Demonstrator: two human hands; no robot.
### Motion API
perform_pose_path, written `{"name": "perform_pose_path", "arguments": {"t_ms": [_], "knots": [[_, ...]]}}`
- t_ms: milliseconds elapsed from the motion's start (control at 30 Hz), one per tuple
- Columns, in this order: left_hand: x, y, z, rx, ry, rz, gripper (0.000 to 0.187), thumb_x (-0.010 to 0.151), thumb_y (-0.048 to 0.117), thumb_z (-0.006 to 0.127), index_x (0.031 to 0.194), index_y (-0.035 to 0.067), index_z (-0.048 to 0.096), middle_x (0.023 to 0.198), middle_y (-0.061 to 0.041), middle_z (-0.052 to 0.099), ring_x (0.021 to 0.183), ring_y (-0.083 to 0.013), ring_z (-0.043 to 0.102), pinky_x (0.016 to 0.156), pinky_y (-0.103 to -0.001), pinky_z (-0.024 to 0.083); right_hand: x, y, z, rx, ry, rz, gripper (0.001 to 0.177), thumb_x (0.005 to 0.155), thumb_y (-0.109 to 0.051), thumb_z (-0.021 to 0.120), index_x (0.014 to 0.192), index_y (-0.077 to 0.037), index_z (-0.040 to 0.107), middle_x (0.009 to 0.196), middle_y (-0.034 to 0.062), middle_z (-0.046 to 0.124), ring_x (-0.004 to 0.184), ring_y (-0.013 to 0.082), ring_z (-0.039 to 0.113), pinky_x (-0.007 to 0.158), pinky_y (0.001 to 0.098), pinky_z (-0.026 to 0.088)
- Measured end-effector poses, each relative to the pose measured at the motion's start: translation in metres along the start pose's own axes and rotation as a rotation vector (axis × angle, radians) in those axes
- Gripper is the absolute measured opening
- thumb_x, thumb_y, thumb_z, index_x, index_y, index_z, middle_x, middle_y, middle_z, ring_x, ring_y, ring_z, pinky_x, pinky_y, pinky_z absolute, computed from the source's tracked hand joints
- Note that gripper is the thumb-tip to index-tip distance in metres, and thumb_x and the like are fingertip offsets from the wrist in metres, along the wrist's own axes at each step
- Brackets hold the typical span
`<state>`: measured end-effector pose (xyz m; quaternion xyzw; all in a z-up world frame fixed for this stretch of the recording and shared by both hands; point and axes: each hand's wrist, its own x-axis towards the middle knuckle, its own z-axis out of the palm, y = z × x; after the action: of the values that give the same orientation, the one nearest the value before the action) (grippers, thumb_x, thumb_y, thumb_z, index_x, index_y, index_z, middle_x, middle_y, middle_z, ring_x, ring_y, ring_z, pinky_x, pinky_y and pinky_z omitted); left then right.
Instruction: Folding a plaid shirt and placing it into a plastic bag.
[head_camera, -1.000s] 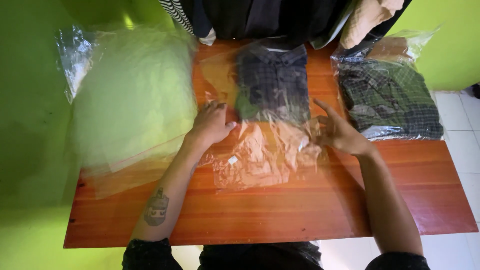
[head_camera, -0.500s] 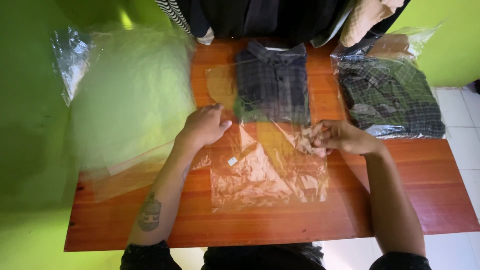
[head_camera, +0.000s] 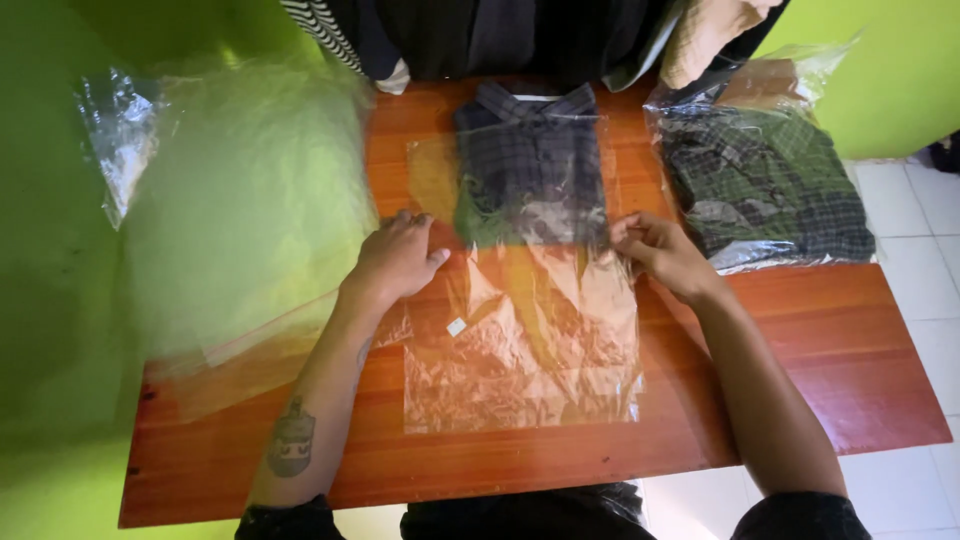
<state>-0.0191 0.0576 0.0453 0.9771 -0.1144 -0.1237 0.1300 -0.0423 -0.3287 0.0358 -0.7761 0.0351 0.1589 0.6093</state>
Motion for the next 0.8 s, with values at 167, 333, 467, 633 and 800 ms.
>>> {"name": "perform_pose_path", "arguments": {"t_ms": [167, 333, 467, 633, 800], "knots": [[-0.003, 0.008, -0.005, -0.109, 0.002, 0.033, 0.065, 0.096, 0.040, 0.063, 0.148, 0.007, 0.044, 0.146, -0.020, 0.049, 0.132, -0.0395, 0.051, 0.106, -0.048, 0.046, 0.013, 0.032, -0.028, -0.042, -0.127, 0.042, 0.019, 0.097, -0.015, 0.070, 0.106, 0.001, 0.063, 0.084, 0.0091, 0.068, 0.068, 0.0153, 0.063, 0.061, 0.0305, 0.053], [-0.002, 0.011, 0.002, -0.163, 0.018, 0.065, 0.069, 0.095, 0.037, 0.064, 0.151, 0.005, 0.039, 0.150, -0.021, 0.044, 0.134, -0.0407, 0.049, 0.106, -0.048, 0.045, -0.001, -0.005, -0.019, -0.070, -0.002, 0.020, 0.024, 0.088, -0.016, 0.071, 0.109, -0.011, 0.059, 0.086, 0.0029, 0.072, 0.073, 0.0111, 0.067, 0.058, 0.0300, 0.054], [0.003, 0.010, 0.009, -0.236, 0.074, 0.175, 0.073, 0.095, 0.035, 0.066, 0.152, 0.000, 0.036, 0.153, -0.025, 0.041, 0.139, -0.0423, 0.044, 0.112, -0.047, 0.040, 0.022, 0.045, -0.034, -0.161, 0.058, -0.079, 0.022, 0.104, -0.022, 0.071, 0.105, 0.000, 0.065, 0.085, 0.0069, 0.068, 0.075, 0.0134, 0.062, 0.066, 0.0287, 0.050], [0.007, 0.007, 0.018, -0.303, 0.111, 0.255, 0.076, 0.096, 0.033, 0.065, 0.153, -0.004, 0.032, 0.157, -0.027, 0.038, 0.145, -0.0416, 0.039, 0.118, -0.045, 0.034, 0.023, 0.045, -0.022, 0.101, 0.113, -0.238, 0.015, 0.104, -0.015, 0.067, 0.113, -0.004, 0.062, 0.098, -0.0010, 0.069, 0.086, 0.0068, 0.061, 0.075, 0.0241, 0.049], [0.014, 0.002, 0.030, -0.270, 0.133, 0.267, 0.080, 0.095, 0.034, 0.066, 0.153, -0.007, 0.029, 0.158, -0.029, 0.034, 0.147, -0.0437, 0.033, 0.120, -0.047, 0.028, 0.010, 0.011, -0.012, 0.194, 0.242, -0.164, 0.021, 0.099, -0.013, 0.059, 0.117, -0.006, 0.050, 0.107, -0.0028, 0.077, 0.086, 0.0074, 0.067, 0.071, 0.0261, 0.051]]}}
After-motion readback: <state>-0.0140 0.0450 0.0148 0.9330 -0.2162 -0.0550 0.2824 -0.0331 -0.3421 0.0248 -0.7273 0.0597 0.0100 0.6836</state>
